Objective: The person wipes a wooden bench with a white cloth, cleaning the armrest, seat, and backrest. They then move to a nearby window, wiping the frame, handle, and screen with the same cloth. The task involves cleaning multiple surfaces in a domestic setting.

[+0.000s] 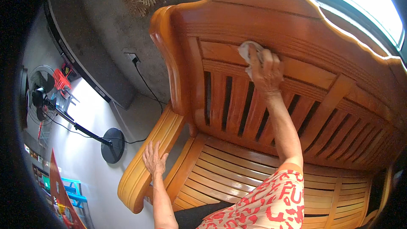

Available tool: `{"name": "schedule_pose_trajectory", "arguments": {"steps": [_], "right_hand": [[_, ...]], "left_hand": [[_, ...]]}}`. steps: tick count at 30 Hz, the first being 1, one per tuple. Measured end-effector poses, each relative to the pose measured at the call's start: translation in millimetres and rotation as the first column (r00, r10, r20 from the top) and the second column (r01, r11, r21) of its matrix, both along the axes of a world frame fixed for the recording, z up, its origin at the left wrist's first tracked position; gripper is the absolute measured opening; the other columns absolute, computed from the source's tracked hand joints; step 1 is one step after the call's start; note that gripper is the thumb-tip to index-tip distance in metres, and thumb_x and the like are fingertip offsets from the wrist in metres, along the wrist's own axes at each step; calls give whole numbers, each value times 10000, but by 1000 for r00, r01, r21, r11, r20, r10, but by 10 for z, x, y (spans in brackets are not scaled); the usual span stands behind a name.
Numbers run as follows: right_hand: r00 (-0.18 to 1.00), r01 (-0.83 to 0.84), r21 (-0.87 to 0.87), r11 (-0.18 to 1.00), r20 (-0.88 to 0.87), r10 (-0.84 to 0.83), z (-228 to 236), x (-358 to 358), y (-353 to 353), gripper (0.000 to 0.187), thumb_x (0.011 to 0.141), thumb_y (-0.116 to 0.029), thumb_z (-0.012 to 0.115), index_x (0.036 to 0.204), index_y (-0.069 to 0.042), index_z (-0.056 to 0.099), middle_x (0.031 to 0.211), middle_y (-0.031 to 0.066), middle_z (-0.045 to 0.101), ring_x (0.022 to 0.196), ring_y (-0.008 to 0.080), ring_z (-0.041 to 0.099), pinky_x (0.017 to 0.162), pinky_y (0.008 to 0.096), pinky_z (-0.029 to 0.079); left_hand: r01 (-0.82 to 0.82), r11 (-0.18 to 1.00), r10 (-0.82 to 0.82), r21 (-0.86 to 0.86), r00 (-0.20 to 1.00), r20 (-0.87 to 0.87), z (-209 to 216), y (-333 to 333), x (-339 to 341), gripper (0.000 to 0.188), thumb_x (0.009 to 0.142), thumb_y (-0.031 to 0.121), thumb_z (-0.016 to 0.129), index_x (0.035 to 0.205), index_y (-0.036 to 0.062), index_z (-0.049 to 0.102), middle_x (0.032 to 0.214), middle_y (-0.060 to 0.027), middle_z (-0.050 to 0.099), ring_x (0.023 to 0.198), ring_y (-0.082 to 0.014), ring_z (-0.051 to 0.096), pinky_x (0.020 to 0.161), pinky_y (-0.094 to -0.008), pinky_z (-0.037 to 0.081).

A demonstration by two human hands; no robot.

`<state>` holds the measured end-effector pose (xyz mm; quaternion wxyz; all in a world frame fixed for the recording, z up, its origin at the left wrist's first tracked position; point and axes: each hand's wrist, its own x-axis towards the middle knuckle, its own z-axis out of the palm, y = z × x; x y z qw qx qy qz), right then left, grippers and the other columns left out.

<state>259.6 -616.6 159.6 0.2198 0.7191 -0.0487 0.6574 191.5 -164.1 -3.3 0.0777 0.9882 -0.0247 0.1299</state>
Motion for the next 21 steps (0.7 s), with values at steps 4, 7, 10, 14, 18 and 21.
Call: {"name": "schedule_pose_trajectory", "arguments": {"steps": [4,7,10,14,18,21], "right_hand": [[998,0,25,1000,60,-1,-83,-330,-393,300,857,-201,657,1140,-102,656,968,73,538,788,231,529,721,401,447],[992,-124,327,937,42,117,-109,-568,-584,172,913,-199,603,977,-56,674,796,100,561,698,227,540,670,408,458],[940,-341,648,681,251,232,-39,-828,-593,231,950,-204,557,833,-15,621,667,108,548,707,209,560,648,409,445],[963,-167,478,862,267,38,-45,-908,-715,228,925,-138,556,1111,-13,596,881,147,546,815,241,548,710,414,445],[936,1,252,968,339,-89,113,-603,-566,411,875,-53,570,1282,-98,545,990,164,501,835,270,519,691,408,431],[939,-45,204,978,342,-28,330,-360,-402,383,861,-106,636,1237,-117,570,924,145,517,806,264,529,679,409,440]], "left_hand": [[22,1000,-22,-15,1000,18,-53,16,22,709,728,215,793,1356,220,465,1448,-86,397,1348,-287,333,1107,-443,254],[7,1000,-7,1,1000,-12,-39,4,26,710,730,214,790,1360,216,463,1457,-88,389,1356,-286,325,1104,-443,254],[3,1000,-3,18,1000,-19,-42,15,19,710,738,220,786,1366,215,456,1460,-90,385,1363,-282,319,1108,-445,249],[-3,999,3,33,1000,-22,-35,-4,14,709,752,237,778,1376,217,443,1466,-91,378,1365,-284,316,1119,-448,238],[-2,1000,3,31,1000,-26,0,-28,0,706,759,245,774,1379,217,438,1467,-90,375,1365,-291,314,1124,-452,233],[-3,1000,4,16,1000,-26,7,-22,-18,697,759,242,773,1372,210,443,1464,-95,378,1359,-296,322,1120,-467,233]]}}
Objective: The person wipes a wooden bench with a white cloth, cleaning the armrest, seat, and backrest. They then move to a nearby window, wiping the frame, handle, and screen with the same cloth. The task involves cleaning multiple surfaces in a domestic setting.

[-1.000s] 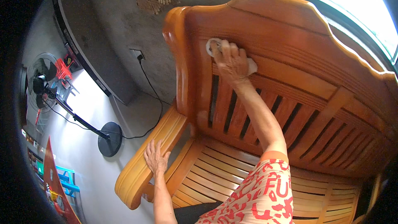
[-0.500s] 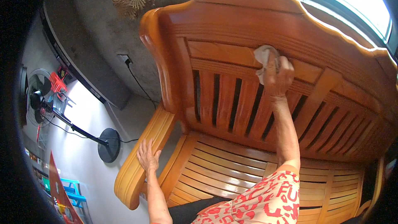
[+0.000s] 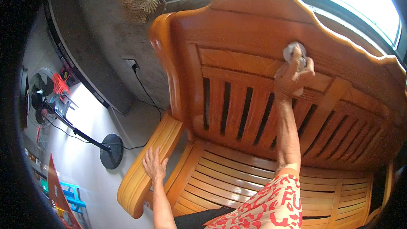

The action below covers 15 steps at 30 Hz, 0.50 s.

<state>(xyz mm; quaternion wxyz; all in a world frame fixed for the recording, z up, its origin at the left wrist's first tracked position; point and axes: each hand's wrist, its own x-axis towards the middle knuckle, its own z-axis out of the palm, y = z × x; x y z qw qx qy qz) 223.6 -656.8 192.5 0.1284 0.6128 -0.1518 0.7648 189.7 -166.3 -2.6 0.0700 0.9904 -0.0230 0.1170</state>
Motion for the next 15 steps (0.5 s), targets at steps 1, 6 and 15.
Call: {"name": "schedule_pose_trajectory", "arguments": {"steps": [1,6,15], "right_hand": [[1000,-29,-29,999,-4,29,79,126,90,380,857,-138,658,1227,-115,574,918,144,521,807,262,533,679,412,444],[934,-346,36,937,104,341,381,978,765,449,823,-262,719,1235,-194,555,968,140,535,854,271,547,692,421,452],[965,-160,-171,972,-236,117,634,1355,1197,426,828,-202,654,1220,-360,606,1115,62,477,969,239,501,711,393,452]], "left_hand": [[1,1000,-1,-5,1000,3,1,15,-3,697,758,243,774,1371,208,445,1464,-96,378,1358,-296,324,1118,-469,233],[11,1000,-10,-23,1000,30,-64,23,23,703,740,251,784,1360,199,457,1455,-100,389,1350,-298,333,1107,-459,235],[4,998,-1,-68,999,47,-26,8,16,688,724,224,799,1335,188,484,1445,-92,405,1343,-285,338,1105,-452,242]]}}
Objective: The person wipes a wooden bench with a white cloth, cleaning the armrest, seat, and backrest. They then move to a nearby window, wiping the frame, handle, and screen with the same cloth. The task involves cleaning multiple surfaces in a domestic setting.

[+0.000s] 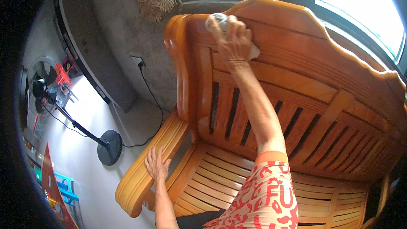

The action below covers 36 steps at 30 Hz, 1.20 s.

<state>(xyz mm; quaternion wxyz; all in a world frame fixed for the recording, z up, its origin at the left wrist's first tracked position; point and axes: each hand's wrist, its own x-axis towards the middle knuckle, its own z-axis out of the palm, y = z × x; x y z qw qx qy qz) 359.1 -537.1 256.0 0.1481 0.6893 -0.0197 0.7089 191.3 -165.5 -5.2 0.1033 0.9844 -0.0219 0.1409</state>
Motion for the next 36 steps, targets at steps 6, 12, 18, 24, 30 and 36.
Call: {"name": "schedule_pose_trajectory", "arguments": {"steps": [6,12,18,24,30,36], "right_hand": [[963,172,101,980,194,-189,145,-634,-754,372,824,-166,692,1180,-268,652,1095,69,504,985,269,514,768,375,486],[979,66,284,956,165,-117,-67,-1331,-1411,333,851,-138,675,1175,-210,651,984,78,514,942,242,523,758,360,489],[940,-118,327,938,341,0,36,-1202,-1010,161,921,-143,584,1061,-106,655,763,131,630,627,215,645,472,368,456],[968,-163,347,924,235,82,12,-490,-354,260,930,-293,588,1020,-52,630,861,123,612,768,242,624,615,410,478],[977,156,148,977,122,-175,190,151,283,191,881,-199,601,1054,-122,626,1140,101,477,1069,237,446,755,443,402],[936,70,178,982,-353,-3,621,433,646,268,868,-158,554,1122,-170,640,1126,100,516,1069,263,476,788,438,390]], "left_hand": [[-5,1000,5,7,1000,1,-20,39,-10,685,723,218,799,1331,188,485,1445,-90,405,1346,-285,341,1105,-451,251],[9,1000,-8,25,1000,-8,-10,12,0,697,730,208,794,1346,190,467,1442,-91,401,1348,-283,333,1112,-455,244],[10,1000,-9,15,999,-31,-20,43,-3,677,756,220,773,1356,187,460,1450,-98,383,1355,-285,315,1124,-460,220],[5,1000,-5,7,999,-37,21,3,-8,666,757,238,772,1350,188,473,1461,-93,376,1357,-283,314,1125,-455,213],[-1,999,2,44,1000,-8,-32,29,-9,679,737,268,786,1341,181,487,1445,-87,371,1353,-283,300,1109,-463,209],[-10,1000,11,17,999,-33,22,4,-27,677,743,246,784,1344,168,483,1460,-88,358,1361,-278,286,1123,-468,181]]}}
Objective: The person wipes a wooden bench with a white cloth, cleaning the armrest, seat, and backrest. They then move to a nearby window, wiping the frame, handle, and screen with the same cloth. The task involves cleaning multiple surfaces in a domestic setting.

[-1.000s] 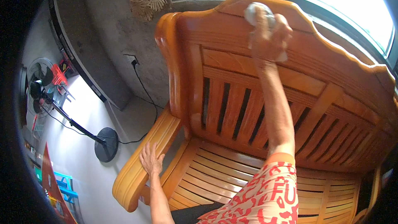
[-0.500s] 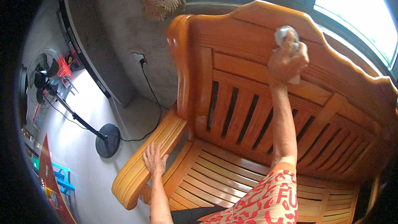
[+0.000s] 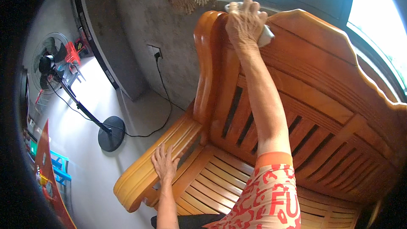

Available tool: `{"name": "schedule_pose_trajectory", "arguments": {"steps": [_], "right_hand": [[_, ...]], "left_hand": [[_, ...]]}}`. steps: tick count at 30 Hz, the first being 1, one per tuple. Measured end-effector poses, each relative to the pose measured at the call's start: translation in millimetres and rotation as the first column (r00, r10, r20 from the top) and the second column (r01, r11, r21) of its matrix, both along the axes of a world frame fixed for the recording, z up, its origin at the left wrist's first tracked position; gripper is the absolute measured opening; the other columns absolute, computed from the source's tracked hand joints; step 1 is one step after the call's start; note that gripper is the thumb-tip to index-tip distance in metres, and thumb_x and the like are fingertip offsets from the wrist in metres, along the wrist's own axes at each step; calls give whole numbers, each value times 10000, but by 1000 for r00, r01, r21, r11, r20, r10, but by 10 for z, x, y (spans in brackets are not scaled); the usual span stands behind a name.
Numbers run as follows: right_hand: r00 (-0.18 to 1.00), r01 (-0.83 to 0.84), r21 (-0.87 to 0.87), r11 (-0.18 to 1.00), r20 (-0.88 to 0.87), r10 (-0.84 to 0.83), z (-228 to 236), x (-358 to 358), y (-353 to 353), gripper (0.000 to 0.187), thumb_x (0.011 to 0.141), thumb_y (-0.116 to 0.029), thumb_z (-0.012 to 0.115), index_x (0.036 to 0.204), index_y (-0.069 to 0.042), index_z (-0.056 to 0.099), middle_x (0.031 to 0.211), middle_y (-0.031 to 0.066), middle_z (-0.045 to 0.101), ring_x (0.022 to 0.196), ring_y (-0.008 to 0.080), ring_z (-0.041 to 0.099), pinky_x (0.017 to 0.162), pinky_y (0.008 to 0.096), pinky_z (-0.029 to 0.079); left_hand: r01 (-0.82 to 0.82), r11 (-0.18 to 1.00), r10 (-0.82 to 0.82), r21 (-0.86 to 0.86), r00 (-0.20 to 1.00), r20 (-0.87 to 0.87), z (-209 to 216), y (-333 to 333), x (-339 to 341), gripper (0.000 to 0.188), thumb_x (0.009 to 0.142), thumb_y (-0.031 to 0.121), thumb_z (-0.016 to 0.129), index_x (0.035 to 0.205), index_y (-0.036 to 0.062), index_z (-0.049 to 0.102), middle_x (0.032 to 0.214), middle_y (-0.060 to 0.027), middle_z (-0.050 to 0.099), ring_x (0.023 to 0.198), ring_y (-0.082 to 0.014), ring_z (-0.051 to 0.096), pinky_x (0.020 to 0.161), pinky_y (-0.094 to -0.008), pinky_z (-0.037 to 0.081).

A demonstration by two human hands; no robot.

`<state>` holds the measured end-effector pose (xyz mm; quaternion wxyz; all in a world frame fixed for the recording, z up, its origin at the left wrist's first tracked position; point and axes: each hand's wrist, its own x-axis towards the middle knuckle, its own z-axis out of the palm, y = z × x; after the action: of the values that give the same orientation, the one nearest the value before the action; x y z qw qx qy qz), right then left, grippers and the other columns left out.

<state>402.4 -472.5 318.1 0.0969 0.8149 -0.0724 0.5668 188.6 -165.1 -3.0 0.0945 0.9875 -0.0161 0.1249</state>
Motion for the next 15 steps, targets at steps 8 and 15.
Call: {"name": "schedule_pose_trajectory", "arguments": {"steps": [8,15], "right_hand": [[970,-125,-475,871,126,208,-814,-41,-244,412,835,-183,567,1239,-247,526,1116,43,482,993,201,478,726,345,381],[967,-64,-342,938,210,142,-838,-385,-651,548,783,-171,690,1297,-268,525,1180,54,447,1052,234,488,807,390,428]], "left_hand": [[-2,1000,1,-22,1000,-8,-8,27,22,663,768,246,763,1359,183,469,1469,-87,350,1373,-274,269,1136,-466,167],[18,999,-18,-48,1000,-18,9,7,7,669,768,221,761,1362,182,456,1464,-84,359,1369,-269,276,1136,-456,180]]}}
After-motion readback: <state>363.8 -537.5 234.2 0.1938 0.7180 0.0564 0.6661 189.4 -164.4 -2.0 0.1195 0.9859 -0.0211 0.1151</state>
